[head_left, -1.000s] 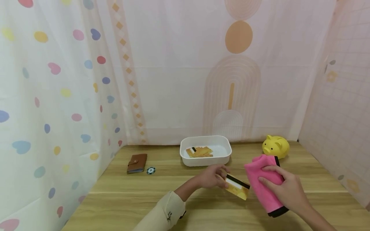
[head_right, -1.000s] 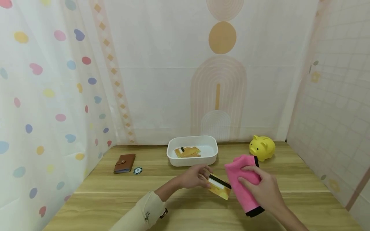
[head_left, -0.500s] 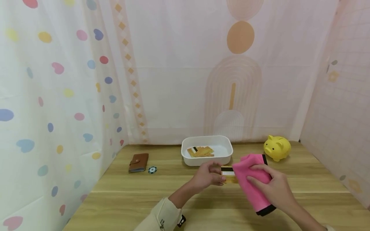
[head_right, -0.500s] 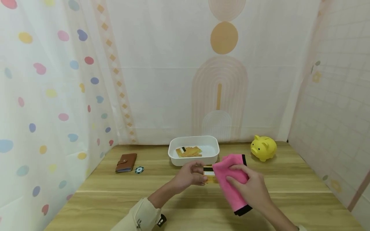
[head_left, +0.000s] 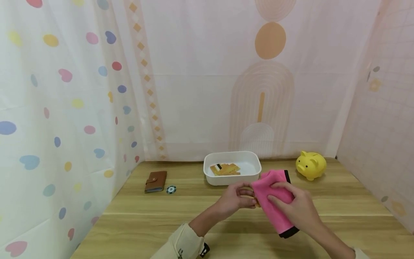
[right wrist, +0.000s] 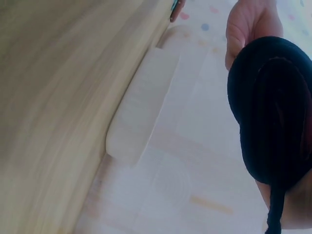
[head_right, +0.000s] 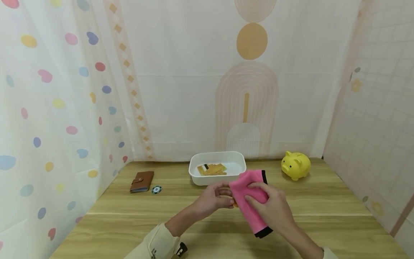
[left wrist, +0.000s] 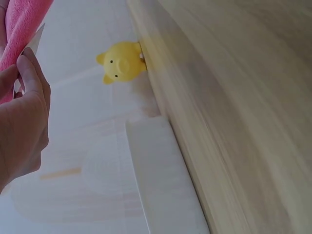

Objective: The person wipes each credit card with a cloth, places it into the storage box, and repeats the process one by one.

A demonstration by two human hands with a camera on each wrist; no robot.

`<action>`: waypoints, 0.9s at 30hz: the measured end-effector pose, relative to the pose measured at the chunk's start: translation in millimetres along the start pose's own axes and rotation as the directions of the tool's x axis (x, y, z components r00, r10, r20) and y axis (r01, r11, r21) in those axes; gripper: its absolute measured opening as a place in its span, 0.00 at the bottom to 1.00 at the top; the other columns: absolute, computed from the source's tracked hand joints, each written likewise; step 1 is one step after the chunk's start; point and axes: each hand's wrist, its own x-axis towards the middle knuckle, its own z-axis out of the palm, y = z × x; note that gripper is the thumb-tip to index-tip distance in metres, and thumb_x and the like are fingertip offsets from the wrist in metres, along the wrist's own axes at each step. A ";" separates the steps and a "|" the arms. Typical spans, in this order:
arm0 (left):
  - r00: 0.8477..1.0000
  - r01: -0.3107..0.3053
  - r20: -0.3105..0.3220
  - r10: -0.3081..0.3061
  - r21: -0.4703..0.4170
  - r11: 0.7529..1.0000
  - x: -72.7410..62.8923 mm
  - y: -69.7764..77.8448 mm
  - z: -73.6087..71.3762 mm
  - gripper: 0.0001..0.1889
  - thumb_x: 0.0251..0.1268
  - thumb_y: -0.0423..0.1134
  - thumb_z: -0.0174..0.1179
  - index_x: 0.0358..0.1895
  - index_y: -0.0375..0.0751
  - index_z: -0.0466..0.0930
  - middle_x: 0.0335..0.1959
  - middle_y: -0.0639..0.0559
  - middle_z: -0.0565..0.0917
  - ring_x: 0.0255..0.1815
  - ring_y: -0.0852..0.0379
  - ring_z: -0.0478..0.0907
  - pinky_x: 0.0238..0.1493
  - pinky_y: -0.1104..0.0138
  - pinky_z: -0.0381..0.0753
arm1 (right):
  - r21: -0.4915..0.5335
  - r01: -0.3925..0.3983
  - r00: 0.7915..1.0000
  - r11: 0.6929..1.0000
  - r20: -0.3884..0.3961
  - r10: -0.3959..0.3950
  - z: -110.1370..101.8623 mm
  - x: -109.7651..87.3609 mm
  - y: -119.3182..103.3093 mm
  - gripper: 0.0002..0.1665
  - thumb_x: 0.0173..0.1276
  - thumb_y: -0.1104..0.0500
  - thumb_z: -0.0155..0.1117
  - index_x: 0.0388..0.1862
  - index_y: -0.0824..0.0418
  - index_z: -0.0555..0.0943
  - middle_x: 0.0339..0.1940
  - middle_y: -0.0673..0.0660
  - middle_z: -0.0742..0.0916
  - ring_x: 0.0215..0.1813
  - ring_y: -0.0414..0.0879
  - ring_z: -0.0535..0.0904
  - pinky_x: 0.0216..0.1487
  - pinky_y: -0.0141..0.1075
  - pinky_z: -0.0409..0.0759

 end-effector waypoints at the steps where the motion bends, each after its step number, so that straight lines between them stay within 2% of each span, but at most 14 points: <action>1: 1.000 -0.003 -0.003 0.003 0.001 1.000 -0.1 0.5 0.8 0.19 0.63 0.20 0.60 0.58 0.28 0.74 0.44 0.42 0.84 0.40 0.53 0.85 0.48 0.60 0.84 | -0.006 0.015 1.000 1.000 -0.006 -0.016 0.9 0.0 0.4 0.15 0.55 0.63 0.79 0.40 0.52 0.85 0.35 0.55 0.89 0.23 0.34 0.77 0.20 0.33 0.76; 6: 0.999 -0.019 -0.040 0.019 0.002 1.000 -0.6 2.3 5.4 0.20 0.62 0.18 0.59 0.58 0.27 0.74 0.44 0.41 0.84 0.39 0.54 0.85 0.46 0.61 0.85 | -0.073 0.133 0.990 0.988 -0.048 -0.136 5.5 0.4 3.6 0.19 0.50 0.67 0.81 0.39 0.54 0.85 0.35 0.53 0.88 0.28 0.35 0.78 0.23 0.29 0.77; 9: 0.997 -0.041 -0.061 0.042 0.018 0.999 -1.3 3.6 9.0 0.20 0.62 0.18 0.59 0.59 0.26 0.73 0.45 0.40 0.84 0.38 0.54 0.85 0.44 0.62 0.85 | -0.115 0.176 0.979 0.978 -0.083 -0.186 7.3 0.4 4.4 0.20 0.47 0.68 0.82 0.39 0.55 0.85 0.33 0.52 0.87 0.29 0.36 0.78 0.25 0.25 0.76; 14: 0.992 -0.074 -0.095 0.080 0.065 0.995 -2.5 4.1 13.7 0.21 0.62 0.19 0.60 0.59 0.26 0.74 0.45 0.39 0.84 0.38 0.55 0.85 0.41 0.64 0.85 | -0.166 0.192 0.971 0.967 -0.113 -0.212 8.4 0.3 5.2 0.21 0.45 0.68 0.82 0.38 0.56 0.86 0.32 0.52 0.86 0.29 0.36 0.78 0.26 0.23 0.75; 19: 0.985 -0.104 -0.129 0.116 0.097 0.990 -3.7 3.5 16.0 0.19 0.61 0.20 0.61 0.57 0.25 0.75 0.43 0.41 0.84 0.39 0.51 0.85 0.38 0.65 0.85 | -0.209 0.203 0.966 0.957 -0.116 -0.231 6.5 0.8 6.6 0.21 0.45 0.67 0.83 0.38 0.56 0.86 0.34 0.53 0.86 0.31 0.38 0.80 0.29 0.23 0.76; 27: 0.977 -0.115 -0.167 0.134 0.116 0.987 -4.8 2.5 16.4 0.17 0.60 0.20 0.61 0.53 0.23 0.75 0.39 0.46 0.83 0.33 0.59 0.83 0.35 0.68 0.84 | -0.214 0.162 0.973 0.963 -0.126 -0.192 -0.9 1.6 9.7 0.21 0.46 0.67 0.83 0.39 0.54 0.86 0.36 0.53 0.87 0.31 0.39 0.80 0.29 0.24 0.77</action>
